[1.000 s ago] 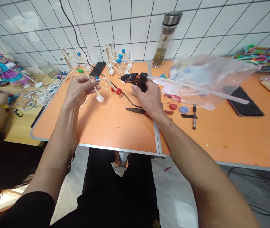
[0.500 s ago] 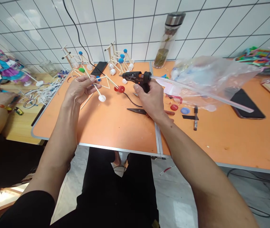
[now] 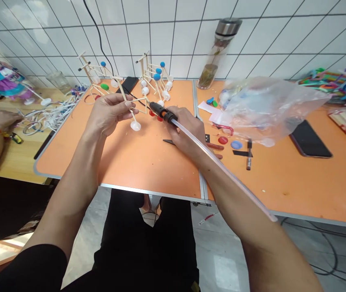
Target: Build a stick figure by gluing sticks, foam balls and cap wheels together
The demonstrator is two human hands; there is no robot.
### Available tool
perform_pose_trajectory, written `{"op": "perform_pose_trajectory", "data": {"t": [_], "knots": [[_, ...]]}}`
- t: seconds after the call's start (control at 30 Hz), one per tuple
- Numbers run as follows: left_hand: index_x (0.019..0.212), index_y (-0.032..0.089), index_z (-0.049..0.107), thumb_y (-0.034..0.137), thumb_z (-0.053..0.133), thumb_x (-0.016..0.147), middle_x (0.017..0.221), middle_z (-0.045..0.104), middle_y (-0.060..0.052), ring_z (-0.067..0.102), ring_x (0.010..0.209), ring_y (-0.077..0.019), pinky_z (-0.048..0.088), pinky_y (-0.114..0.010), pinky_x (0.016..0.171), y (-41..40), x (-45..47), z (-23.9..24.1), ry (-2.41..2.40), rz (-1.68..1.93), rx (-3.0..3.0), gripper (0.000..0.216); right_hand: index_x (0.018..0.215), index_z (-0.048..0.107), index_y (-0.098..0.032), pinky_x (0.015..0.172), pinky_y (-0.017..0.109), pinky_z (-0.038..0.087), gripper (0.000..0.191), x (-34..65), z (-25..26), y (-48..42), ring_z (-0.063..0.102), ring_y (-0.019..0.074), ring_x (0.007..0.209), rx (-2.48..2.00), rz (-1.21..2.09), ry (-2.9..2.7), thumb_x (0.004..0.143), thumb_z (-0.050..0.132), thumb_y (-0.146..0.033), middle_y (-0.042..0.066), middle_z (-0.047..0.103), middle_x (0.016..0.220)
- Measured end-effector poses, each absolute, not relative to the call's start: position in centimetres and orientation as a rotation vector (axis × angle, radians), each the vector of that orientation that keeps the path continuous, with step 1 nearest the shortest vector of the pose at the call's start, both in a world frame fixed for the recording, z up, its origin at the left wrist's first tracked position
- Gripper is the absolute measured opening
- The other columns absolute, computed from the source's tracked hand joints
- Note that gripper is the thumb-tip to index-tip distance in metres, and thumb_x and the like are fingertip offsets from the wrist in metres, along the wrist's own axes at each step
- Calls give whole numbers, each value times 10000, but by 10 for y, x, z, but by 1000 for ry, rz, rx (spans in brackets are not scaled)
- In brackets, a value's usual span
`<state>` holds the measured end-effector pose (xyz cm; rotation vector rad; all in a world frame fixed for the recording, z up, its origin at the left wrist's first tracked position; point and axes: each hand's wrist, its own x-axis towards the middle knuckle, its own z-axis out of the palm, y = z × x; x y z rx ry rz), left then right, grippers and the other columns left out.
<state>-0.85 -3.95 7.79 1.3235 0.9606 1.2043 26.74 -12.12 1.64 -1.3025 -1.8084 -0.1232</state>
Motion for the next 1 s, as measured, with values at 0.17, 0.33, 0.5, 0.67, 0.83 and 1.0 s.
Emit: {"op": "perform_pose_trajectory", "data": {"t": [0.17,0.33,0.5,0.67,0.83,1.0], "knots": [[999,172,849,245,1052,861,923,835,-41,907,931,-271,758,-393,861,-43,-3,77,940,1210,1307,256,1449,763,-291,989,496,684,458,267,19,-120,829,353,1177,-1306,-199,-1842,1180,553,-596,127,870,1315],[999,171,839,246,1072,837,949,847,-50,917,943,-297,771,-409,843,-43,1,76,950,1223,1290,294,1397,782,-266,929,482,674,560,265,26,-121,833,343,1082,-1342,-167,-1914,1204,458,-681,135,886,1208],[992,156,842,212,1050,860,919,845,-45,911,903,-273,757,-359,797,-47,2,79,931,1200,1279,252,1425,794,-262,882,432,643,486,264,25,-121,843,316,1091,-1354,-275,-1954,1222,478,-570,117,903,1243],[991,161,837,231,1055,854,911,849,-31,891,855,-198,735,-292,798,-53,3,85,931,1165,1274,267,1451,786,-208,856,379,616,402,264,23,-121,853,285,1087,-1360,-403,-1981,1219,532,-416,112,910,1242],[978,172,837,227,1051,853,895,850,-22,879,844,-174,718,-258,782,-54,4,86,935,1159,1265,254,1435,783,-186,817,365,614,369,264,21,-120,860,272,1025,-1295,-494,-1989,1213,544,-360,102,914,1189],[976,168,837,197,1039,852,888,847,-19,875,826,-171,706,-248,757,-53,4,86,931,1151,1251,238,1465,752,-181,816,373,622,371,265,18,-119,852,272,1001,-1247,-561,-1983,1218,531,-349,111,904,1157]]}}
